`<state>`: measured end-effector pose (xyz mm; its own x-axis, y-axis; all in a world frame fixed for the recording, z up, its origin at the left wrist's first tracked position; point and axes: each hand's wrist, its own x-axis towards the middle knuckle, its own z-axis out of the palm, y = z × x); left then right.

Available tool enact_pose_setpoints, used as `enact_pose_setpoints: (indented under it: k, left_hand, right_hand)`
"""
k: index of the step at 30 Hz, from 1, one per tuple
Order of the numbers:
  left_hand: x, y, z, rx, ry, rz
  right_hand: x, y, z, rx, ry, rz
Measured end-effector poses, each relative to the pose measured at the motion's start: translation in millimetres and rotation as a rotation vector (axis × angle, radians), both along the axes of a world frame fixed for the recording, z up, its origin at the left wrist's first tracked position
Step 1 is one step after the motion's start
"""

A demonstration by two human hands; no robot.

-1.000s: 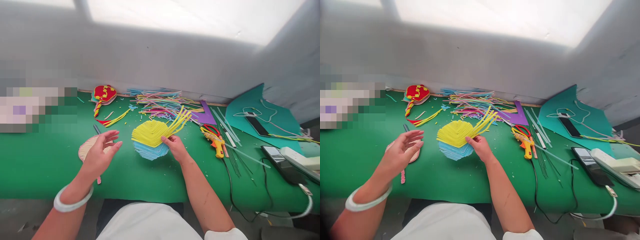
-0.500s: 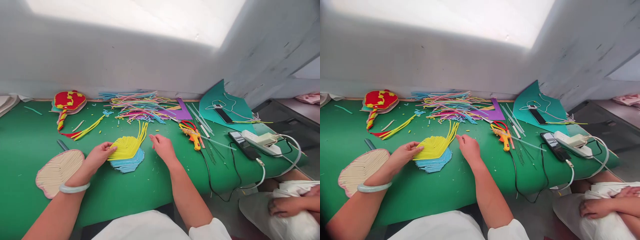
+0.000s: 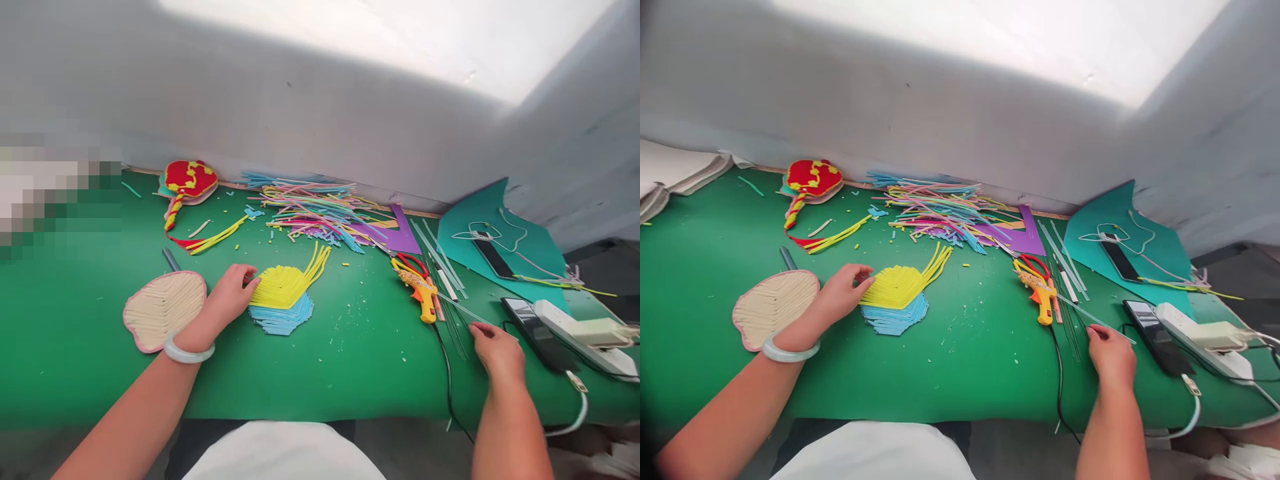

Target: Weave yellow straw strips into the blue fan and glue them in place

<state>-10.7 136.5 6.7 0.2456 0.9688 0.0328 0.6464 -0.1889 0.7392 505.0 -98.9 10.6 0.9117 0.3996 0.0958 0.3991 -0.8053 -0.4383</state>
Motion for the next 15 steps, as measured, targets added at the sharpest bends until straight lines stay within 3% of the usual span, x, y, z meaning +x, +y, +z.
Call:
enact_pose_setpoints:
  k: [5,15]
  left_hand:
    - [-1,-11,6.6,0.153,0.021,-0.102]
    - [4,-21,3.8,0.174,0.02,-0.497]
  right_hand:
    - [22,-4,-4.1,-0.065,0.127,-0.012]
    - [31,2,1.6,-0.222,0.099,0.061]
